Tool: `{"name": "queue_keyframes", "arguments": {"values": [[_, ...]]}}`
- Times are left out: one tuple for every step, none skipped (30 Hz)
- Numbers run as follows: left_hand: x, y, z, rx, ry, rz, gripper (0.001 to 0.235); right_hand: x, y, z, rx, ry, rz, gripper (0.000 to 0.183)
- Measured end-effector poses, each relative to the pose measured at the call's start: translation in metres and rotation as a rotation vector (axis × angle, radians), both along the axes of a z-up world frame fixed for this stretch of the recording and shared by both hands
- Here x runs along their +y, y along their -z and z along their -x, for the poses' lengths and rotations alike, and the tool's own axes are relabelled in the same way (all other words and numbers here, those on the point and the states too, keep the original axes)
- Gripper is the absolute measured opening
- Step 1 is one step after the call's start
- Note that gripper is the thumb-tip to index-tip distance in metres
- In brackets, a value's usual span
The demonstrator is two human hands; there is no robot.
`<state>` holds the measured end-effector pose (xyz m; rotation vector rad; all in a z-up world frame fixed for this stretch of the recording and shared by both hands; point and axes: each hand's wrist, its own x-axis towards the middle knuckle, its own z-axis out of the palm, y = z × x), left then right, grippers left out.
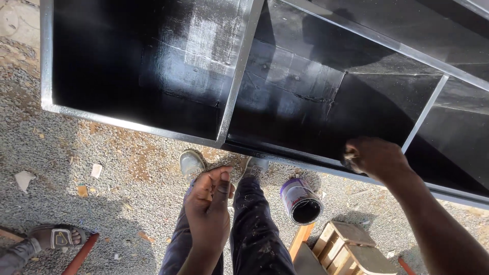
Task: Painting a wooden shelf unit with black paint using a sponge applicator.
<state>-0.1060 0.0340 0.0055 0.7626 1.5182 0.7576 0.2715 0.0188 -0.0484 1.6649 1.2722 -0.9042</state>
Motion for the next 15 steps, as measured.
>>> {"name": "queue_keyframes", "arguments": {"values": [[-0.005,0.000,-0.006,0.008,-0.005,-0.002,0.021,-0.002,-0.017,0.005,0.008,-0.005,-0.002,0.034],[-0.008,0.003,-0.013,-0.032,-0.061,0.041,0.022,0.000,-0.031,0.010,0.064,0.281,-0.144,0.041],[-0.011,0.005,-0.019,-0.072,-0.118,0.084,0.024,0.001,-0.046,0.015,0.122,0.569,-0.283,0.049],[-0.015,0.009,-0.023,-0.064,-0.130,0.087,0.024,0.009,-0.052,0.034,0.130,0.559,-0.276,0.049],[-0.020,0.012,-0.026,-0.066,-0.176,0.046,0.021,0.017,-0.058,0.055,0.195,0.677,-0.268,0.049],[-0.021,0.017,-0.030,-0.073,-0.219,-0.003,0.018,0.025,-0.065,0.075,0.259,0.798,-0.266,0.049],[-0.021,0.016,-0.030,-0.069,-0.228,-0.007,0.018,0.030,-0.059,0.098,0.265,0.789,-0.266,0.049],[-0.020,0.014,-0.029,-0.073,-0.265,0.012,0.017,0.035,-0.054,0.121,0.378,0.761,-0.271,0.044],[-0.018,0.013,-0.028,-0.078,-0.302,0.032,0.018,0.041,-0.048,0.146,0.489,0.731,-0.277,0.041],[-0.016,0.012,-0.024,-0.079,-0.303,0.029,0.018,0.049,-0.037,0.166,0.490,0.729,-0.279,0.041],[-0.013,0.011,-0.020,-0.126,-0.349,0.002,0.018,0.057,-0.026,0.186,0.581,0.620,-0.296,0.040],[-0.012,0.009,-0.016,-0.172,-0.395,-0.024,0.018,0.065,-0.014,0.206,0.670,0.507,-0.311,0.040],[-0.008,0.010,-0.011,-0.172,-0.397,-0.026,0.018,0.084,-0.024,0.220,0.672,0.505,-0.312,0.040],[-0.006,0.008,-0.004,-0.159,-0.387,-0.047,0.017,0.100,-0.035,0.234,0.555,0.518,-0.207,0.041],[-0.004,0.006,0.002,-0.146,-0.377,-0.069,0.016,0.116,-0.046,0.248,0.438,0.530,-0.103,0.043]]}}
